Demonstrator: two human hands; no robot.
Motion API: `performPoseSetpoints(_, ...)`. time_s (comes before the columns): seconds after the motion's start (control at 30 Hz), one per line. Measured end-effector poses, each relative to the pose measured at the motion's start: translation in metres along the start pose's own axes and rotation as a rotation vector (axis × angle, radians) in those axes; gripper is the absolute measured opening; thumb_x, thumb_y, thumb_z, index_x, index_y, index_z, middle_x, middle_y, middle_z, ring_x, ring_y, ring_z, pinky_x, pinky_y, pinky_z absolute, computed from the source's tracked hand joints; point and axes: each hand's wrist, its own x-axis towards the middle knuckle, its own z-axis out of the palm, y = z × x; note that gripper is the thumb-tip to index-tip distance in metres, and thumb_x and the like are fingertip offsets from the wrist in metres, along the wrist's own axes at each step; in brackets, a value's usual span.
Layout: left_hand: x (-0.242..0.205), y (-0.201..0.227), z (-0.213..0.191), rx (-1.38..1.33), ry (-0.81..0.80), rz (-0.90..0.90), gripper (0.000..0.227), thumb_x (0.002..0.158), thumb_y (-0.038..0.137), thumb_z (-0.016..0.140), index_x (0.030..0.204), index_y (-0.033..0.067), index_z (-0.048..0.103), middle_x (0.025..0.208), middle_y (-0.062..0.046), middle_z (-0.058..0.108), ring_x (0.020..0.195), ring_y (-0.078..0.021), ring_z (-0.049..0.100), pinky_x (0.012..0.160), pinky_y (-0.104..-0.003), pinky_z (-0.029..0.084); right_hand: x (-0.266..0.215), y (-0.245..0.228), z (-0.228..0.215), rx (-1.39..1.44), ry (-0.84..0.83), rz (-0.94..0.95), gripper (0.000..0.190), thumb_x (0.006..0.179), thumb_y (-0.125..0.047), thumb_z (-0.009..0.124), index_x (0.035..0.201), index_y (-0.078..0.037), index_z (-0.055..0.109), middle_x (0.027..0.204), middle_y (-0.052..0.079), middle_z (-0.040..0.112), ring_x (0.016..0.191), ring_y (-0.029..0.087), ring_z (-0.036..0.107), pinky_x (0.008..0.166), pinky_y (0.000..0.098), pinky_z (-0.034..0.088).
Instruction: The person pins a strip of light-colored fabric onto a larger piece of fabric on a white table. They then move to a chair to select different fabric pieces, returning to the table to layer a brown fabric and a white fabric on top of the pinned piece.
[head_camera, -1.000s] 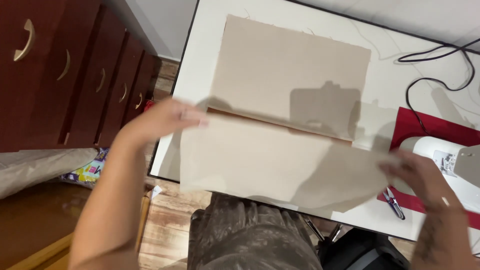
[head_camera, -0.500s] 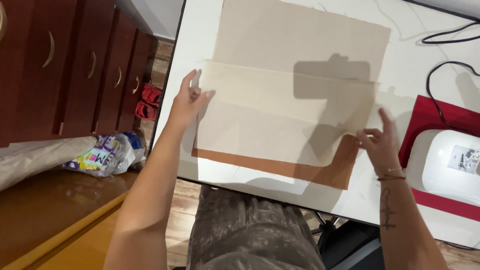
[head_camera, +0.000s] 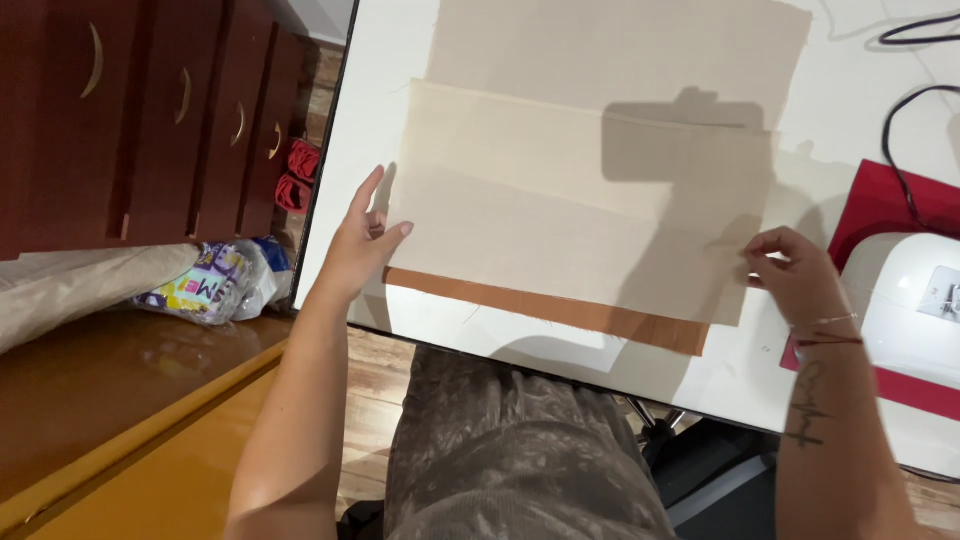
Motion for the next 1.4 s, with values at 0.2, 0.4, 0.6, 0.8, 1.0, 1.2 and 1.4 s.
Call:
performPoseSetpoints(0.2, -0.005, -0.009, -0.008, 0.008, -0.069, 0.078, 0.054, 0.098, 0.019, 0.062, 0.151, 0.0295, 0.054, 0.083, 0.006, 0.03, 0.072, -0.0104, 0.031, 0.081, -0.02, 0.036, -0.025, -0.008, -0.006, -0.128, -0.104, 0.165, 0.022, 0.1, -0.007, 0.057, 0.108, -0.004, 0.077, 0.115, 0.011, 0.072, 0.101, 0.02, 0.061, 0.094, 0.0346, 0.052)
performPoseSetpoints(0.4, -0.012, -0.018, 0.0, 0.078, -0.009, -0.009, 0.045, 0.098, 0.016, 0.061, 0.141, 0.0269, 0.065, 0.077, 0.006, 0.028, 0.068, -0.0097, 0.032, 0.069, -0.021, 0.033, -0.036, 0.051, 0.026, -0.013, -0.043, 0.084, 0.016, 0.094, -0.014, 0.075, 0.109, -0.009, 0.074, 0.111, 0.003, 0.074, 0.096, 0.011, 0.066, 0.088, 0.0232, 0.051)
performPoseSetpoints(0.6, 0.007, -0.068, 0.009, 0.224, 0.14, 0.127, 0.04, 0.094, 0.013, 0.073, 0.132, 0.0248, 0.071, 0.085, -0.005, 0.056, 0.078, -0.0165, 0.056, 0.076, -0.033, 0.052, -0.041, 0.075, 0.042, 0.058, 0.098, -0.099, 0.024, 0.098, -0.011, 0.078, 0.119, -0.006, 0.07, 0.098, 0.011, 0.063, 0.097, 0.026, 0.067, 0.087, 0.0417, 0.057)
performPoseSetpoints(0.8, 0.006, -0.07, 0.016, 0.249, 0.186, 0.173, 0.035, 0.096, 0.009, 0.072, 0.13, 0.0188, 0.073, 0.086, -0.01, 0.059, 0.077, -0.0204, 0.057, 0.075, -0.036, 0.053, -0.047, 0.072, 0.047, 0.022, 0.211, -0.161, 0.017, 0.102, -0.007, 0.074, 0.118, -0.003, 0.069, 0.098, 0.012, 0.061, 0.096, 0.029, 0.066, 0.083, 0.0431, 0.057)
performPoseSetpoints(1.0, 0.008, -0.071, 0.017, 0.313, 0.197, 0.23, 0.036, 0.095, 0.008, 0.074, 0.129, 0.017, 0.073, 0.092, -0.013, 0.062, 0.083, -0.0247, 0.061, 0.079, -0.039, 0.054, -0.042, 0.083, 0.056, -0.09, 0.255, -0.206, 0.018, 0.101, -0.006, 0.074, 0.118, -0.002, 0.069, 0.099, 0.017, 0.062, 0.095, 0.037, 0.067, 0.081, 0.0479, 0.059)
performPoseSetpoints(1.2, 0.002, -0.058, 0.019, 0.389, 0.197, 0.24, 0.037, 0.095, 0.007, 0.074, 0.13, 0.0173, 0.072, 0.101, -0.014, 0.063, 0.095, -0.0274, 0.064, 0.09, -0.042, 0.055, -0.052, 0.071, 0.06, -0.107, 0.281, -0.207, 0.025, 0.101, -0.002, 0.072, 0.125, -0.001, 0.064, 0.102, 0.023, 0.062, 0.095, 0.042, 0.067, 0.082, 0.0503, 0.058)
performPoseSetpoints(1.4, 0.026, -0.039, 0.017, 0.351, 0.232, 0.314, 0.028, 0.098, 0.011, 0.072, 0.125, 0.0165, 0.073, 0.103, -0.016, 0.065, 0.102, -0.0336, 0.067, 0.093, -0.045, 0.055, -0.045, 0.064, 0.058, -0.1, 0.272, -0.18, 0.023, 0.1, -0.005, 0.072, 0.122, 0.0, 0.064, 0.101, 0.024, 0.064, 0.093, 0.042, 0.068, 0.081, 0.05, 0.059)
